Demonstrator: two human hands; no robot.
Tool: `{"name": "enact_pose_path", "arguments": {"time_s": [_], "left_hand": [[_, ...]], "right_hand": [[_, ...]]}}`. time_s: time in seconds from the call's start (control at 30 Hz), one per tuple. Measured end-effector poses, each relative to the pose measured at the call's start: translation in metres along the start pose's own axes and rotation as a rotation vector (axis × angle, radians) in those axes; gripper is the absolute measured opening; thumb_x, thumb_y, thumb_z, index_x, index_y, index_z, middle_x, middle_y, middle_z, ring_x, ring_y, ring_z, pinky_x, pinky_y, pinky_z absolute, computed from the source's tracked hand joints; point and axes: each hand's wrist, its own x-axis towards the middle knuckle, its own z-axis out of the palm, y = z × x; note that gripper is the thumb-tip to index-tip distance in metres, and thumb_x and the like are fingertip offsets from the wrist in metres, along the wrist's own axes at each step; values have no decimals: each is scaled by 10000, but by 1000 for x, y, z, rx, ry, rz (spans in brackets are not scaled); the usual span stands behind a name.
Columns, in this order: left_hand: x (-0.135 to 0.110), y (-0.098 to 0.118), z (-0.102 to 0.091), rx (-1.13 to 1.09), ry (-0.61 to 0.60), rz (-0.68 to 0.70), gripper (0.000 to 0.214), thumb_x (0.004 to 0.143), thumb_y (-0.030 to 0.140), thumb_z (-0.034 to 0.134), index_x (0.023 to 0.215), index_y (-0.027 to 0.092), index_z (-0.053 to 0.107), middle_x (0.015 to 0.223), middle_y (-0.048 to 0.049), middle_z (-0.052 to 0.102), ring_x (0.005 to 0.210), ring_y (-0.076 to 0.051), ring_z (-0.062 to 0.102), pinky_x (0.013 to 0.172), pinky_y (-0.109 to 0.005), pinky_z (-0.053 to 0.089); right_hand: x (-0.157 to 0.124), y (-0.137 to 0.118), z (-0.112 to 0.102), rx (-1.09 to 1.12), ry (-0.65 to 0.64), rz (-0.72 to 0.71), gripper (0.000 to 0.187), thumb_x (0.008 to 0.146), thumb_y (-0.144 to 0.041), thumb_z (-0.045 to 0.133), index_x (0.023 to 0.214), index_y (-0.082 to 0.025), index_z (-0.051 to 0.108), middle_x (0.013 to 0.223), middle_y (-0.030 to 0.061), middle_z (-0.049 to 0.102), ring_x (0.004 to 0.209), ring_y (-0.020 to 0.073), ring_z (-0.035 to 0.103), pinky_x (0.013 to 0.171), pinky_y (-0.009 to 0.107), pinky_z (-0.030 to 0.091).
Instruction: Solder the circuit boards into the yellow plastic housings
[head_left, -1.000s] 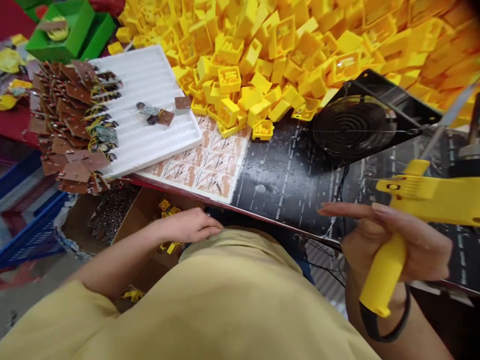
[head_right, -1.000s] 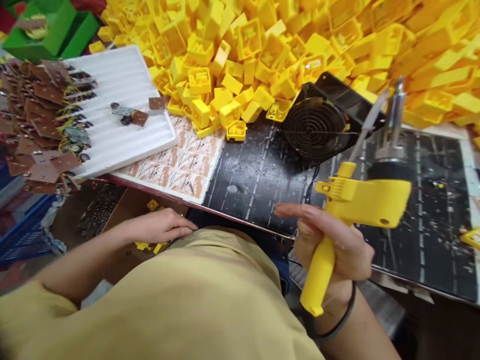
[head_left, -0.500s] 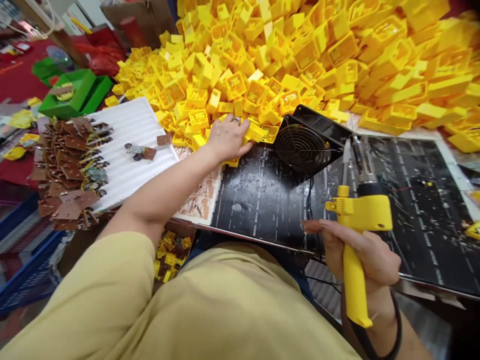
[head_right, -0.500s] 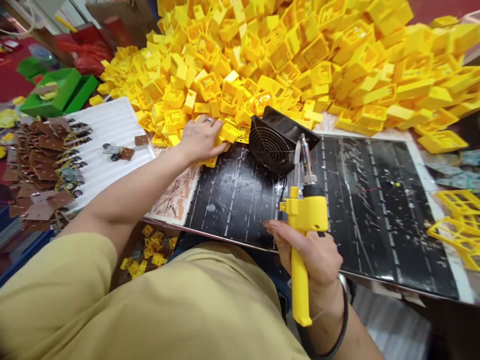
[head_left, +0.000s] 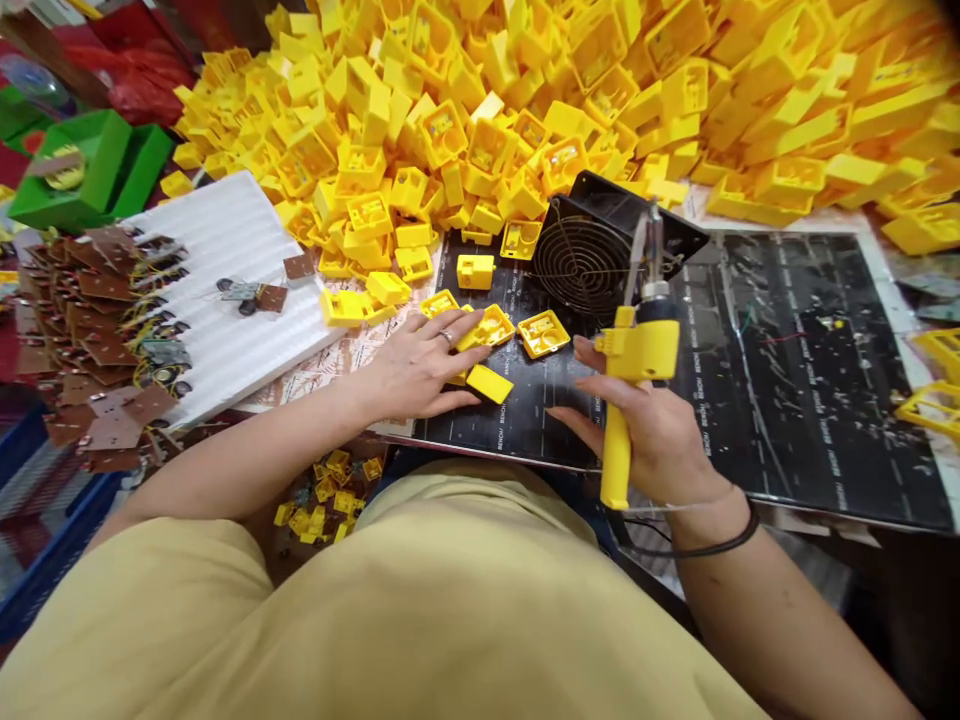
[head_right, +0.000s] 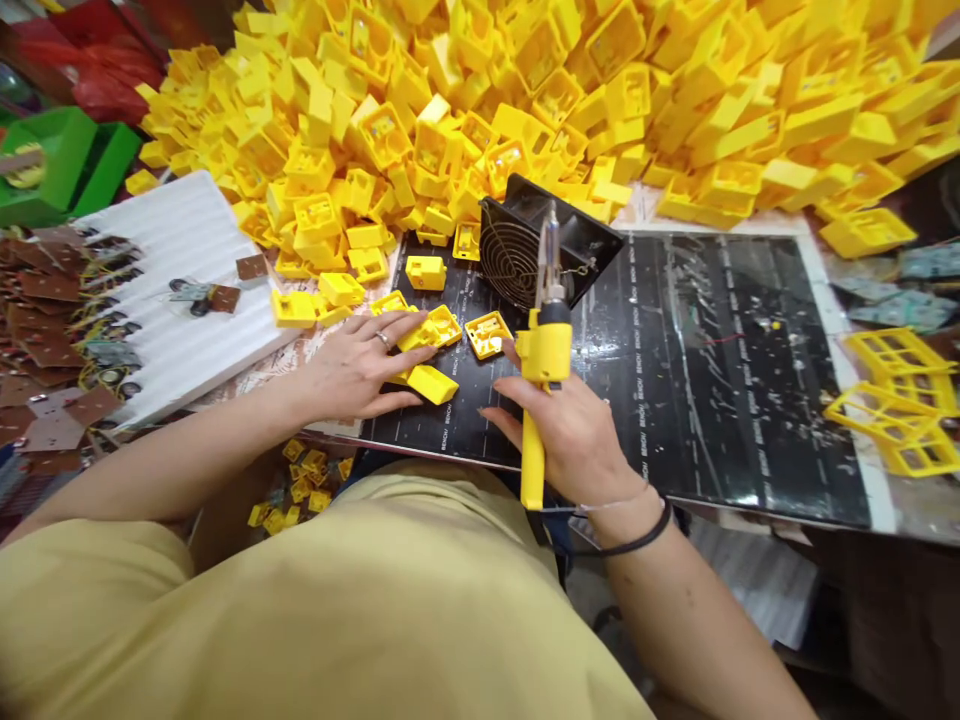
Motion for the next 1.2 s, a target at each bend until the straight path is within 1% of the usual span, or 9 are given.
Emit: {"name": "enact_pose_path", "arguments": {"time_s": [0.17,0.3,0.53,0.63,0.73,0.8,0.9,1.07,1.2], "left_hand": [[-16,-3,8,-27,34,-132,252,1013,347,598,1133,201,765,1591,-164,555,1474,-368,523,1202,-614,407],[-25,0,22,-60,124,-125,316,1033,268,513,1256,192,724,1528,-174,604,1385,-330,601,1137,-552,504],[-56,-5,34,-309,342,-166,409,977,84,436,1310,133,668,1316,-168,717,1152,-229,726,969,-366,615],[-49,-8,23,-458,253,-199,401,954,105,490,1311,149,666,1239,-111,774,1099,-202,750,965,-321,596],[-35,-8,8,-585,-38,-160,360,969,170,549,1295,209,699,1172,-54,811,1068,-205,757,1013,-363,554],[-30,-4,1,-543,-111,-136,346,984,176,538,1267,233,727,1223,-56,801,1154,-239,729,1102,-456,484],[-37,8,-2,-345,82,-222,348,1038,248,475,1264,237,740,1335,-88,752,1254,-289,663,1132,-536,411],[-63,41,8,12,278,-354,592,971,646,557,1209,138,745,1080,-171,766,977,-360,674,834,-503,503],[-74,46,15,-57,179,-295,478,955,388,653,1338,101,662,1156,-163,759,1031,-343,689,849,-470,560]], "right_hand": [[29,28,24,-74,-209,-105,218,990,-164,594,1190,-225,655,1218,116,748,1211,283,706,1067,499,593],[43,42,45,-117,-325,-120,246,1001,-208,564,1228,-205,661,1257,161,724,1270,326,656,1075,557,552],[15,13,28,-23,-292,-133,282,991,-191,565,1270,-224,552,1192,109,734,1119,245,713,906,388,616],[8,-6,22,42,-269,-130,398,959,-166,598,1332,-258,495,1202,75,736,1150,236,713,953,403,613],[13,-15,26,77,-259,-143,491,935,-205,678,1378,-267,473,1300,89,716,1263,263,674,1073,474,565],[21,-15,33,84,-259,-164,479,942,-227,683,1374,-258,480,1351,98,698,1287,264,662,1114,492,531],[29,-13,44,75,-270,-204,397,962,-239,639,1339,-248,513,1317,83,719,1201,239,699,1138,487,494],[28,-23,51,-57,-204,-170,353,984,-280,674,1313,-241,550,1189,78,760,994,221,735,1033,443,495],[21,-33,37,-146,-125,-140,390,964,-419,739,1265,-260,550,1234,74,747,1040,230,739,950,401,523]]}}
